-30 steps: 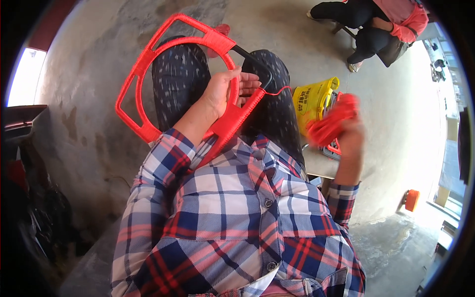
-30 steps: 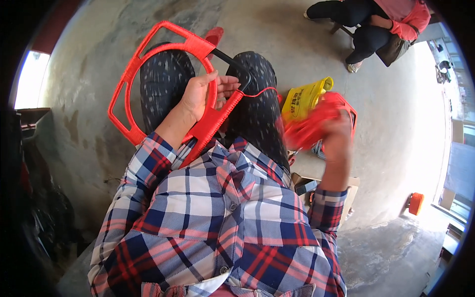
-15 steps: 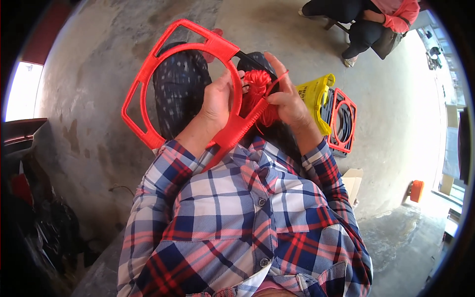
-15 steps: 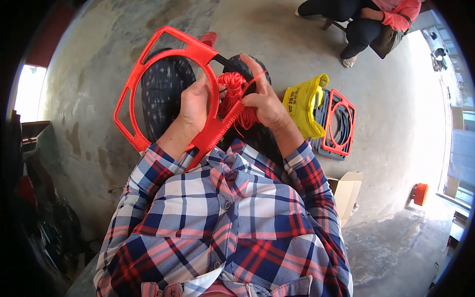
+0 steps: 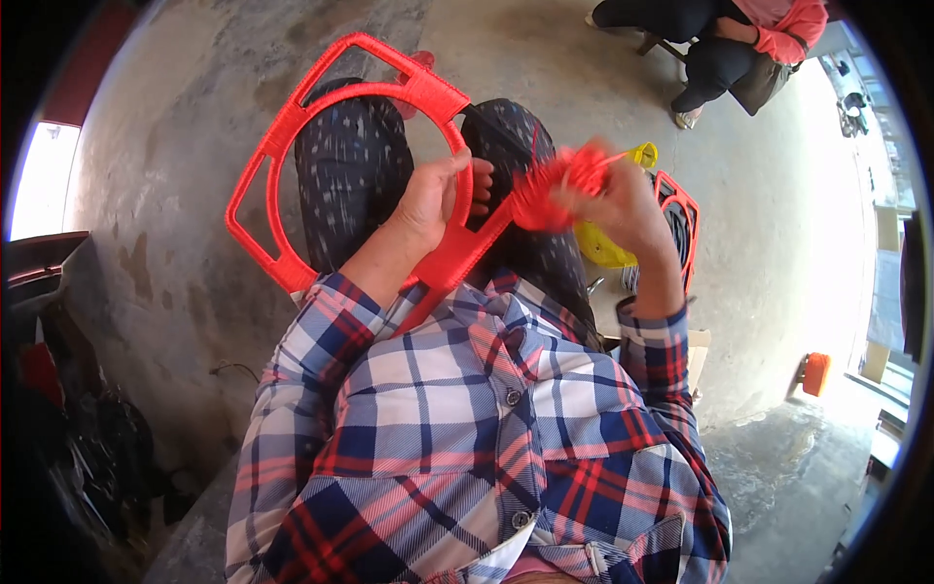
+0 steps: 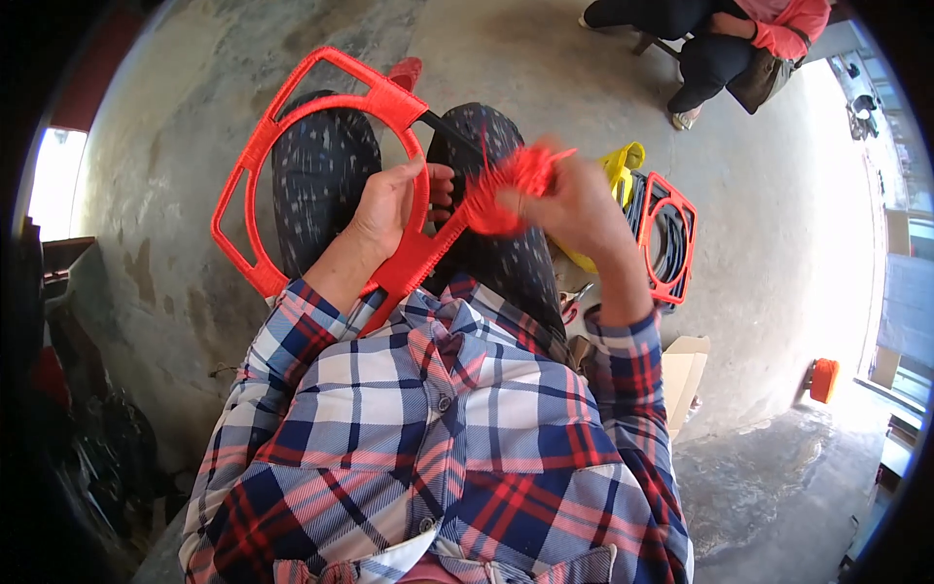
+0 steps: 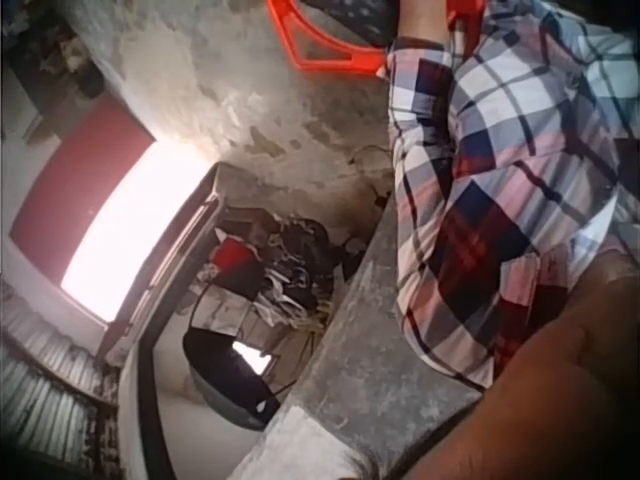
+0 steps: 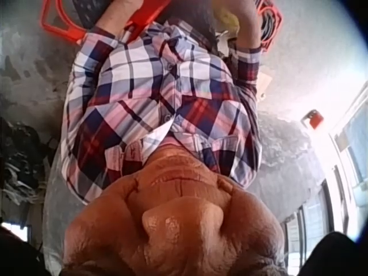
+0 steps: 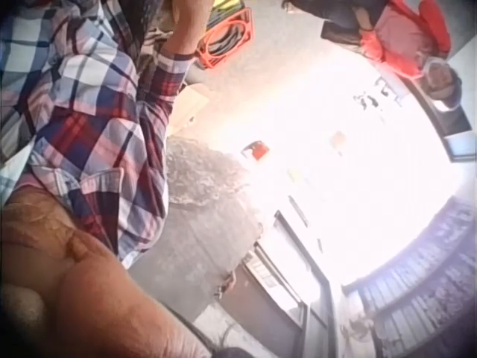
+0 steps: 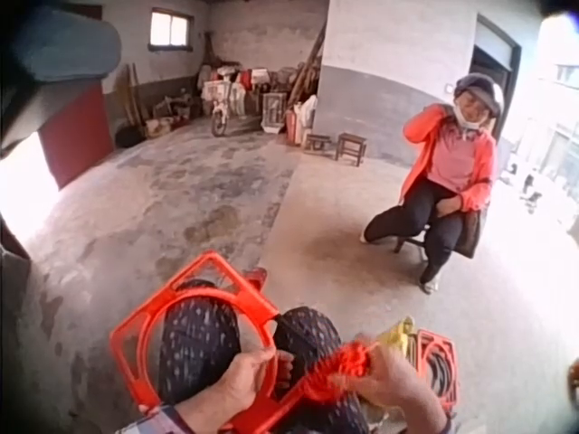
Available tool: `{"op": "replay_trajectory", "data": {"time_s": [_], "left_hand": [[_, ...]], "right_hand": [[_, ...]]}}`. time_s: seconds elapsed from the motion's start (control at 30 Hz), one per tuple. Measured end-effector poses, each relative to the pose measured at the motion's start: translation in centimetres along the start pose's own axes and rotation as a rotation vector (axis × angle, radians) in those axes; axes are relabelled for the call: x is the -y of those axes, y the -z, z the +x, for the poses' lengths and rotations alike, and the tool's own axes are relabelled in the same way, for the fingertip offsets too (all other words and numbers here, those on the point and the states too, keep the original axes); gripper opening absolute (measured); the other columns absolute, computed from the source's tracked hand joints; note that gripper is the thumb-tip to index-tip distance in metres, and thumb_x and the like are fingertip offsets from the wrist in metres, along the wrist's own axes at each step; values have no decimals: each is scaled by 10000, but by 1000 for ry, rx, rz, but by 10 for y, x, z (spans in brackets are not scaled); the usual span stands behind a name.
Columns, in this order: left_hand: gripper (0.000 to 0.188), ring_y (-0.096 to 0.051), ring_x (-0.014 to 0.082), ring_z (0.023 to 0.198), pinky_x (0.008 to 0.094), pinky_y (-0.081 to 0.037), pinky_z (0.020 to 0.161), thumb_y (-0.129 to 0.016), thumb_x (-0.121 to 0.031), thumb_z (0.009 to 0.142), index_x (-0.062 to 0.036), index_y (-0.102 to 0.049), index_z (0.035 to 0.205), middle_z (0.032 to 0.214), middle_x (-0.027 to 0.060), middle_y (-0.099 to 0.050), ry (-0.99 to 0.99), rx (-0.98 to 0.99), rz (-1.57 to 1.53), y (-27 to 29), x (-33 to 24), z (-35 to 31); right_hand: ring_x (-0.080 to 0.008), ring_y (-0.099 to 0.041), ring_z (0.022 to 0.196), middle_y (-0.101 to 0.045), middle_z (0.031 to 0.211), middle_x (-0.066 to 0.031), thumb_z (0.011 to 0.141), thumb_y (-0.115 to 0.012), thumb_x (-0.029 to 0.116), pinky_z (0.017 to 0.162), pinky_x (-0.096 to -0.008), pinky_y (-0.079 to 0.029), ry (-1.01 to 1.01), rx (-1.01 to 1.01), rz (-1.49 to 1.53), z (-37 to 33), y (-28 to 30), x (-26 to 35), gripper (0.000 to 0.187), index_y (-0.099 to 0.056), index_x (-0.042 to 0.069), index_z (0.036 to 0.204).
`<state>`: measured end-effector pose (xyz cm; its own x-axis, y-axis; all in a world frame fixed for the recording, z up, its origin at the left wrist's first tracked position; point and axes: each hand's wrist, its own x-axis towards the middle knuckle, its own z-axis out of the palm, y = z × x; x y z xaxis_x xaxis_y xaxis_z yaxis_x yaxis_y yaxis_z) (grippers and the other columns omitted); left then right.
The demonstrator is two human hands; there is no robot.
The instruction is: Wrap red plastic rope around red plastic frames.
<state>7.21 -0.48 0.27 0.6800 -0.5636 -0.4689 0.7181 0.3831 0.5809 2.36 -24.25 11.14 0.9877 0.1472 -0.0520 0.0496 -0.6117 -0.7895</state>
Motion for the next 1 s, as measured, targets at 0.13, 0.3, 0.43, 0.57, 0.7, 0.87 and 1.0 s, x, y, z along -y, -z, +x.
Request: {"op": "replay_trajectory", "data": {"time_s": [0.13, 0.3, 0.43, 0.57, 0.7, 0.87, 1.0], "left_hand": [[446, -651, 251, 816, 365, -545, 738, -499, -373, 948, 34, -623, 1081, 963, 148, -669, 238, 29, 42, -9, 1, -1], [414, -677, 317, 817, 411, -565, 757, -523, -304, 930, 72, -618, 1075, 975, 234, -668, 309, 287, -118, -5, -10, -3], [394, -675, 336, 778, 418, -563, 739, -541, -274, 908, 70, -612, 1084, 958, 257, -661, 277, 292, -213, 2, -6, 2], [418, -659, 334, 764, 410, -549, 721, -562, -289, 887, 27, -577, 1160, 954, 250, -648, 228, 308, -334, 0, -14, -1], [439, -646, 329, 765, 401, -531, 718, -579, -315, 875, -24, -549, 1203, 955, 237, -640, 161, 313, -320, 3, -14, 1], [420, -619, 335, 771, 408, -513, 709, -594, -327, 858, -57, -540, 1175, 961, 236, -627, 185, 325, -350, -6, -20, 0], [457, -610, 342, 781, 412, -510, 709, -609, -364, 842, -70, -530, 1181, 971, 251, -613, 151, 366, -330, -1, -16, 0]], "right_hand": [[-164, -604, 720, -650, 789, -80, 786, -746, 258, 649, -318, -474, -196, 142, -139, -22, 6, -25, 349, -600, -27, 928], [-174, -590, 736, -601, 784, -57, 890, -657, 293, 677, -302, -484, -399, -82, 946, -84, 19, -86, 301, -597, 25, 1013], [-97, -412, 507, -415, 603, 21, 994, -473, 418, 518, -258, -393, -45, -441, 1560, -134, 31, -150, 362, -543, 75, 1084], [-96, -363, 413, -380, 553, 60, 986, -487, 416, 395, -265, -319, -600, -532, 1256, -177, 6, -150, 288, -520, 136, 932], [-70, -423, 483, -454, 609, 49, 919, -633, 245, 442, -257, -359, -700, -328, 945, -199, -16, -195, 192, -492, 136, 846], [-137, -521, 609, -565, 716, 17, 850, -683, 138, 593, -290, -460, -514, -382, 330, -217, -43, -263, 176, -548, 58, 929], [-203, -577, 693, -616, 776, -52, 796, -717, 152, 679, -338, -487, -538, -362, 76, -208, -40, -254, 283, -555, 29, 993]]}}
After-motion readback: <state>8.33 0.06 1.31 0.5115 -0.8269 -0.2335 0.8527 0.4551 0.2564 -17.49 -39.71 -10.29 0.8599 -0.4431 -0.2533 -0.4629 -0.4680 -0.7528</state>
